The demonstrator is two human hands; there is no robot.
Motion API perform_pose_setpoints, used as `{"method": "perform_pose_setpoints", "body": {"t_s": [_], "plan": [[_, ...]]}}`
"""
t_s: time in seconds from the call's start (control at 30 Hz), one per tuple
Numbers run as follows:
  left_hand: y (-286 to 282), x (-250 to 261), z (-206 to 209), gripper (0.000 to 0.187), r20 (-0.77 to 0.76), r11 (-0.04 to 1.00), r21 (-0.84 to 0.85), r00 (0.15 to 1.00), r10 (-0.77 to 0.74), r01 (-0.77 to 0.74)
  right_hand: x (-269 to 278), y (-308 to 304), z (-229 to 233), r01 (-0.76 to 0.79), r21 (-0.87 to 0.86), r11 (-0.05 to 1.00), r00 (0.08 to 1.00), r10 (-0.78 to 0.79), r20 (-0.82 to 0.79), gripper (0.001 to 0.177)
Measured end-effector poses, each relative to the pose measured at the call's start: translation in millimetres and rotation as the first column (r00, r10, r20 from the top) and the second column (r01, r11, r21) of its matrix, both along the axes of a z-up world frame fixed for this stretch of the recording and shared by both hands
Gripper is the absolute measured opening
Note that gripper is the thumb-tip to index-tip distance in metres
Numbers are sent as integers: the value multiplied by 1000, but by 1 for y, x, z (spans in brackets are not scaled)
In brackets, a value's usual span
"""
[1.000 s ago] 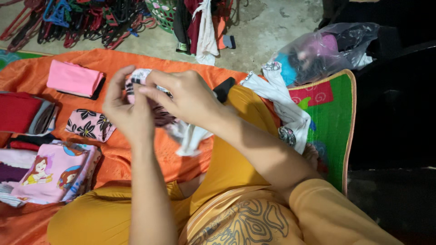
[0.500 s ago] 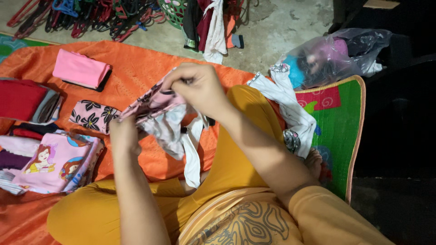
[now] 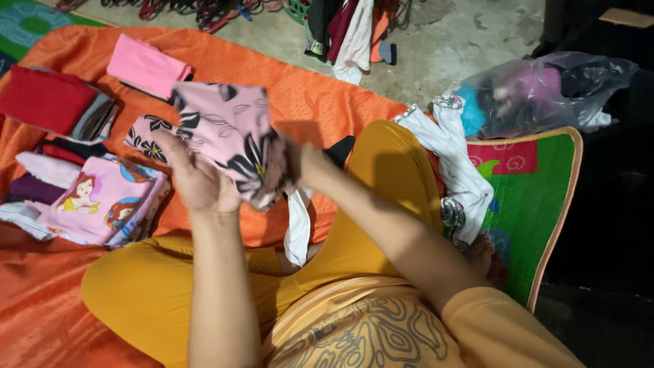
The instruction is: The person sits on a mat and folds several small garments, including a pink floral top, a white and black top, and a patterned garment. Each item is unfolded, smoothed, and folded into a compact rectangle, then placed in a growing stack on the mat.
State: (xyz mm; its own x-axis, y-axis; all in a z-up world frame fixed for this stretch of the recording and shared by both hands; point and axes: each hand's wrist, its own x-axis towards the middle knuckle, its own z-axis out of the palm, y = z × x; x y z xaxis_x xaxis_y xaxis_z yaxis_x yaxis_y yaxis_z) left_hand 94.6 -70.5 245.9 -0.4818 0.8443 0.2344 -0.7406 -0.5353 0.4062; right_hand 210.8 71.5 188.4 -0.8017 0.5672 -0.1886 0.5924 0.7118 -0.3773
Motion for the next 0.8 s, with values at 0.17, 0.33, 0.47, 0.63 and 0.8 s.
{"method": "perform_pose_setpoints", "body": {"t_s": [0.17, 0.33, 0.47, 0.63, 0.8], "plan": [[10, 31, -31, 94, 22, 889, -423, 983, -182, 174, 12, -12, -5, -176, -169, 970, 983, 163, -89, 49], [22, 10, -37, 83, -521, 512, -854, 134, -843, -98, 22, 56, -20, -303, -529, 792, 883, 24, -469, 47], [8, -32, -28, 74, -174, 100, -874, 114, -978, -475, -19, 114, -69, -228, -828, 513, 872, -271, -408, 47], [0, -45, -29, 71, -348, 657, -750, 800, -488, 74, 10, 77, -167, -94, -540, 836, 983, -8, -183, 39], [21, -26, -31, 60, -250, 804, -573, 901, -356, 158, 19, 63, -176, -35, -162, 986, 990, 12, -138, 27]]}}
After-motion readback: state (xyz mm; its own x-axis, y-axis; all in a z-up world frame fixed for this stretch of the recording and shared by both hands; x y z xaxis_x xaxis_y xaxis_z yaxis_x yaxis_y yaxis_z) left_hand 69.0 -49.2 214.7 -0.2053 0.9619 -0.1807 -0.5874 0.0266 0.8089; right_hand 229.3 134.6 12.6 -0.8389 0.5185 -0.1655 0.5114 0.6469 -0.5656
